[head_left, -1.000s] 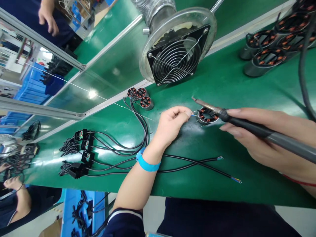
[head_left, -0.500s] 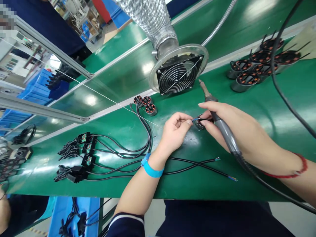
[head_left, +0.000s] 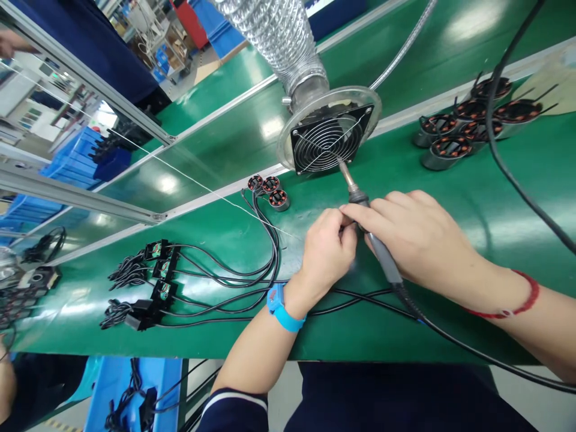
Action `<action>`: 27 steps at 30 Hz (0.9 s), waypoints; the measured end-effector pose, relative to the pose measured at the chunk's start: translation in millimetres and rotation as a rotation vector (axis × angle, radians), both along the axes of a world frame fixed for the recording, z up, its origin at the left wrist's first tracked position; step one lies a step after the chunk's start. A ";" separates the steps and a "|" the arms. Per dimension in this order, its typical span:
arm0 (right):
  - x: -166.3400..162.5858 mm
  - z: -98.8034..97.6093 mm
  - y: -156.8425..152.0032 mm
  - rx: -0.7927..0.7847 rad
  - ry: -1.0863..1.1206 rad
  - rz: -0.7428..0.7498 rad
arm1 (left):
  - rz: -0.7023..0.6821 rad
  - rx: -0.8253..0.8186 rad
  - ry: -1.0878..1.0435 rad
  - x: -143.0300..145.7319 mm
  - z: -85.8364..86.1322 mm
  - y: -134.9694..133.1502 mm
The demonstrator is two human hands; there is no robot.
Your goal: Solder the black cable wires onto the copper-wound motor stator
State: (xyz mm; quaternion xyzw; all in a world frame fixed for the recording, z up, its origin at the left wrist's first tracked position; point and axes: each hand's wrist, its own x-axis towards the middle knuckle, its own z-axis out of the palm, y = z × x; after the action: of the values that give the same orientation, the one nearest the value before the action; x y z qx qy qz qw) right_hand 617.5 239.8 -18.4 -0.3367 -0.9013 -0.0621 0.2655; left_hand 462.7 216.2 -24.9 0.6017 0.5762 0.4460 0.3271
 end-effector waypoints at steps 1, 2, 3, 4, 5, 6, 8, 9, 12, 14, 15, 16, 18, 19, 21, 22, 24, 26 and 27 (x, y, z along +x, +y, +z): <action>-0.7 -1.0 -0.2 -0.011 0.019 0.008 | 0.015 -0.020 -0.022 0.2 -0.1 0.0; -1.3 -2.3 -0.5 -0.030 0.045 0.012 | 0.029 -0.056 -0.065 0.2 -0.6 0.2; -1.7 -3.8 -1.1 -0.056 0.082 0.015 | 0.039 -0.108 -0.133 0.0 -1.3 0.7; -1.9 -5.5 -2.1 -0.084 0.127 0.025 | 0.043 -0.173 -0.218 -0.4 -2.3 1.4; -1.9 -7.2 -3.3 -0.107 0.180 0.040 | 0.041 -0.243 -0.311 -0.9 -3.2 2.3; -1.4 -8.9 -4.8 -0.129 0.233 0.053 | 0.036 -0.307 -0.399 -1.4 -4.0 3.2; 0.9 -12.6 -7.3 -0.181 0.344 0.028 | 0.028 -0.394 -0.525 -2.6 -5.0 4.8; 2.7 -14.4 -8.1 -0.219 0.408 -0.014 | 0.027 -0.414 -0.559 -3.1 -4.9 5.5; 8.7 -19.9 -6.9 -0.377 0.553 -0.136 | 0.023 -0.434 -0.608 -3.6 -3.4 7.1; 11.0 -22.7 -3.9 -0.457 0.599 -0.143 | 0.010 -0.444 -0.611 -2.9 -1.7 8.4; 11.4 -23.6 -2.2 -0.479 0.613 -0.141 | 0.002 -0.447 -0.604 -2.2 -0.8 9.3; 11.4 -24.2 -0.5 -0.495 0.626 -0.142 | -0.002 -0.448 -0.592 -1.3 -0.1 10.4; 10.8 -24.6 2.1 -0.514 0.651 -0.143 | -0.004 -0.439 -0.558 0.9 0.9 12.6; 10.5 -24.5 3.0 -0.517 0.663 -0.139 | -0.005 -0.428 -0.538 1.9 1.0 13.7; 10.5 -24.0 4.0 -0.527 0.686 -0.130 | -0.020 -0.396 -0.496 3.4 0.5 15.6; 10.7 -23.6 4.3 -0.539 0.699 -0.129 | -0.034 -0.376 -0.475 3.6 0.1 16.3; 11.4 -22.8 4.4 -0.577 0.721 -0.122 | -0.064 -0.331 -0.435 3.2 -0.6 17.1; 11.4 -22.2 4.4 -0.614 0.739 -0.102 | -0.086 -0.302 -0.411 1.6 0.2 17.3; 11.0 -22.1 4.4 -0.620 0.750 -0.088 | -0.095 -0.306 -0.407 0.5 1.4 17.2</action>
State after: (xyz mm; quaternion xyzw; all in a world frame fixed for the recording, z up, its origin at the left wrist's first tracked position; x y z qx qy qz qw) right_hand 628.5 244.2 -40.5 -0.4369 -0.7045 0.3237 0.4562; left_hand 463.2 233.4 -23.5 0.4694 0.5303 0.4497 0.5443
